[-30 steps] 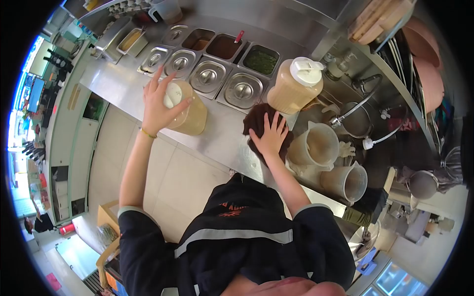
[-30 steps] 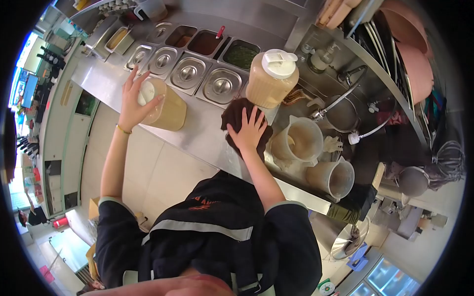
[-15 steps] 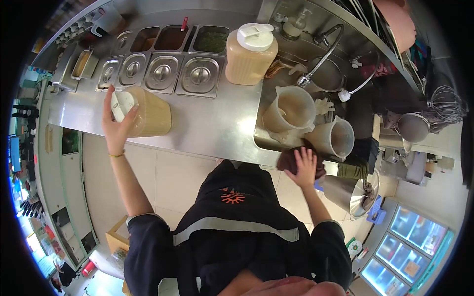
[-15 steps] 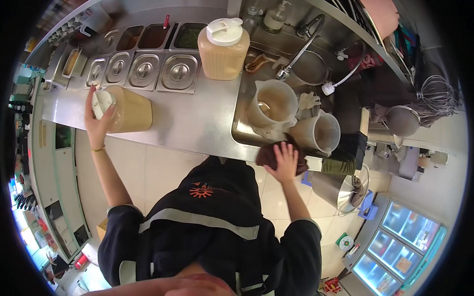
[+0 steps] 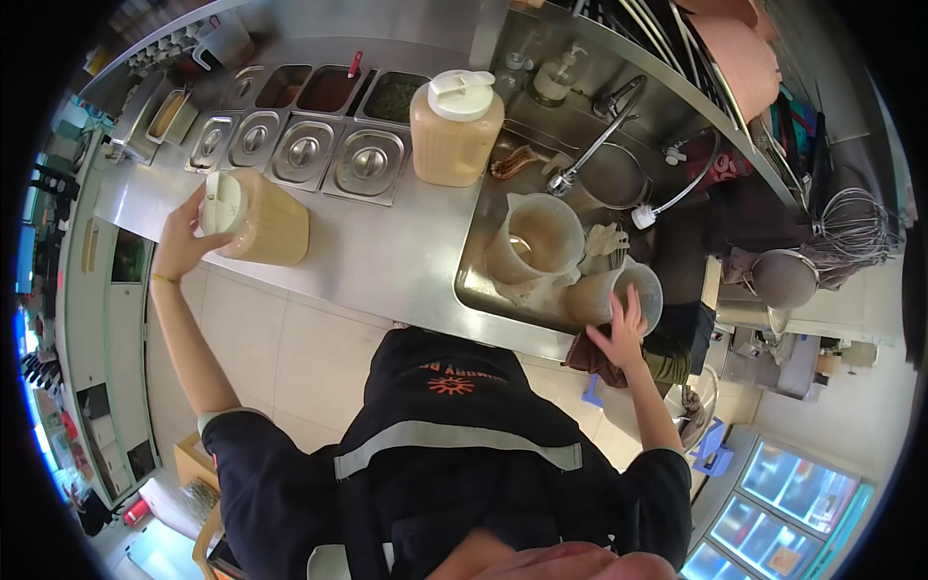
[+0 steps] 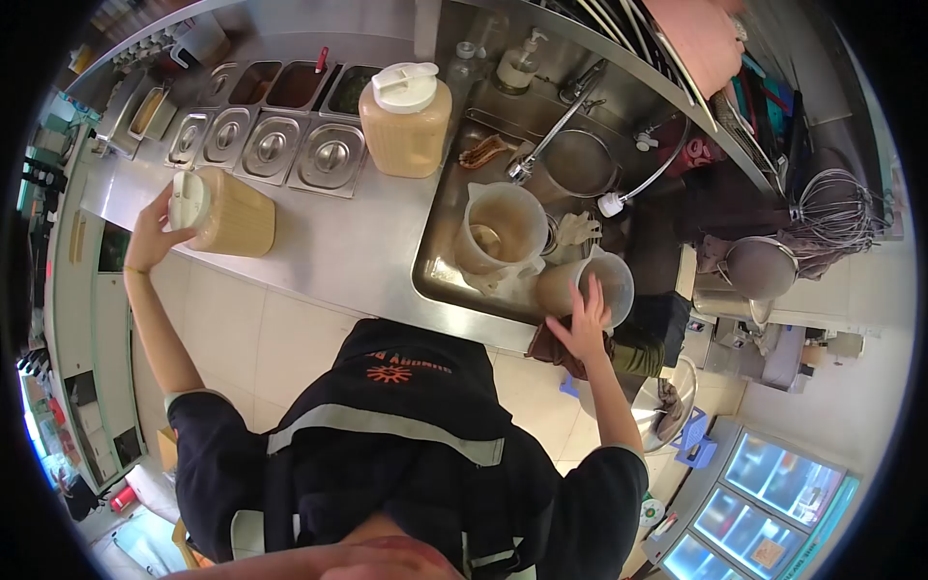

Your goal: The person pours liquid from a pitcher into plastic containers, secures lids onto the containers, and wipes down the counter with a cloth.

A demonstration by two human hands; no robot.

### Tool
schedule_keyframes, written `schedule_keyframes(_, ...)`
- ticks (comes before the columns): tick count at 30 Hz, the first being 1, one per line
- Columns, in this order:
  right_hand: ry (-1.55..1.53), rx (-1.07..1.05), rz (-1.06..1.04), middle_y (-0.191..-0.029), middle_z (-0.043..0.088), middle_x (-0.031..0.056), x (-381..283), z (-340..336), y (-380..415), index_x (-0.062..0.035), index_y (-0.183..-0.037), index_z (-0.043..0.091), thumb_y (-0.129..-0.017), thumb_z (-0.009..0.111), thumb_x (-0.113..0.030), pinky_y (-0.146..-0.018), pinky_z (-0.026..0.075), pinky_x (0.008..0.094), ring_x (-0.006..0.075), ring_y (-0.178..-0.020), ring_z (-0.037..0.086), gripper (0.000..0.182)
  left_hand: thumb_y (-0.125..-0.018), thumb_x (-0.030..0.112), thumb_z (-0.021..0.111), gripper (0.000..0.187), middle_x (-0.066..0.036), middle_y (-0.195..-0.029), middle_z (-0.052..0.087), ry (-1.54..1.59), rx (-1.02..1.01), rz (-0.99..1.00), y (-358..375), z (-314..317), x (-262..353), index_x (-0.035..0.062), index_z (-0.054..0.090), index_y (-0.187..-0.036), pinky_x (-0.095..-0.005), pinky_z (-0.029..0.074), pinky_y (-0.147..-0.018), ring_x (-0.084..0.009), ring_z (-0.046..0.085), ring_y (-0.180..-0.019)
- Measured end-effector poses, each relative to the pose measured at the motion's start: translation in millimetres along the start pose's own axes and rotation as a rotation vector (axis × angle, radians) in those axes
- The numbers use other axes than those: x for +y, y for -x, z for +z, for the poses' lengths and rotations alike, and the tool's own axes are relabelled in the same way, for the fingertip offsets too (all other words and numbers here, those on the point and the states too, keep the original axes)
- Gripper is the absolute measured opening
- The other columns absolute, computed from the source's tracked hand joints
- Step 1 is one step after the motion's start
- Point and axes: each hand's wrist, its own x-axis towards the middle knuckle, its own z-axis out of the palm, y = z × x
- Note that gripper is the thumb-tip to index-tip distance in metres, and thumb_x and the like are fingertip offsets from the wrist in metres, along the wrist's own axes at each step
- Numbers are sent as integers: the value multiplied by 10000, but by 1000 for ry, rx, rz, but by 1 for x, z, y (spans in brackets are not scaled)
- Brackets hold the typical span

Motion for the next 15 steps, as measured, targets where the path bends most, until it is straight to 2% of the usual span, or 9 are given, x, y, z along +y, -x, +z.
schedule_keyframes(4,-402,359,-85,-1409,174,258,-18,-10,-118,-118,-1356,330,-742,692,-371,-1027,238,430,394,-1281,246,756,-508,25,763,894,-160,-1301,481,-316,-55,50,-10,-15,-17,36,401,-1326,-381,338,-1018,-306,437,-1222)
schedule_keyframes(7,-763,531,-8,-1360,277,231,-17,6,-225,-50,-1326,346,-779,671,-369,-1021,260,394,312,-1213,352,712,-534,77,777,924,-164,-1361,407,-703,245,56,21,9,31,43,351,-1354,-360,327,-1028,-305,391,-1257)
schedule_keyframes(8,-1088,432,109,-1379,290,181,-31,0,-247,-82,-1335,341,-798,598,-460,-1011,266,397,279,-1211,352,705,-552,149,788,931,-173,-1381,372,-826,381,-66,35,31,85,44,334,-1359,-366,336,-1021,-317,376,-1262)
schedule_keyframes(9,-1405,315,230,-1398,303,132,-42,-8,-264,-113,-1345,335,-818,524,-550,-1001,272,400,246,-1210,352,711,-569,169,787,887,-178,-1364,393,-643,501,43,36,54,101,43,366,-1339,-391,343,-1011,-325,391,-1249)
schedule_keyframes(11,-1725,-177,336,-1242,505,88,-28,8,-298,-99,-1310,386,-831,394,-633,-920,315,363,212,-1140,428,718,-627,179,771,706,-166,-1255,507,-195,669,180,26,130,132,38,476,-1253,-409,392,-947,-322,477,-1158)
schedule_keyframes(12,-1708,-105,259,-1103,597,66,-32,16,-300,-82,-1262,440,-832,337,-661,-857,330,332,193,-1059,492,728,-675,185,746,575,-133,-1137,578,7,574,174,15,182,126,45,532,-1191,-361,424,-892,-276,541,-1060)
schedule_keyframes(13,-1593,-70,265,-1120,588,67,-33,17,-293,-69,-1234,467,-858,288,-645,-868,329,310,188,-1048,505,711,-680,199,740,525,-114,-1045,608,-36,506,394,6,222,158,53,557,-1150,-339,441,-851,-249,572,-977)
schedule_keyframes(14,-1492,-56,200,-1138,580,76,-28,15,-283,-35,-1248,447,-881,212,-638,-925,322,313,198,-1087,498,743,-683,210,736,493,-109,-1036,619,155,205,350,-7,266,167,62,578,-1125,-352,447,-848,-242,585,-950)
schedule_keyframes(15,-1529,-93,113,-1172,560,98,-19,6,-267,-18,-1252,440,-885,245,-634,-947,323,307,187,-1111,490,743,-691,210,727,468,-114,-1027,628,231,-37,288,-23,315,168,59,586,-1110,-344,470,-819,-234,604,-919)
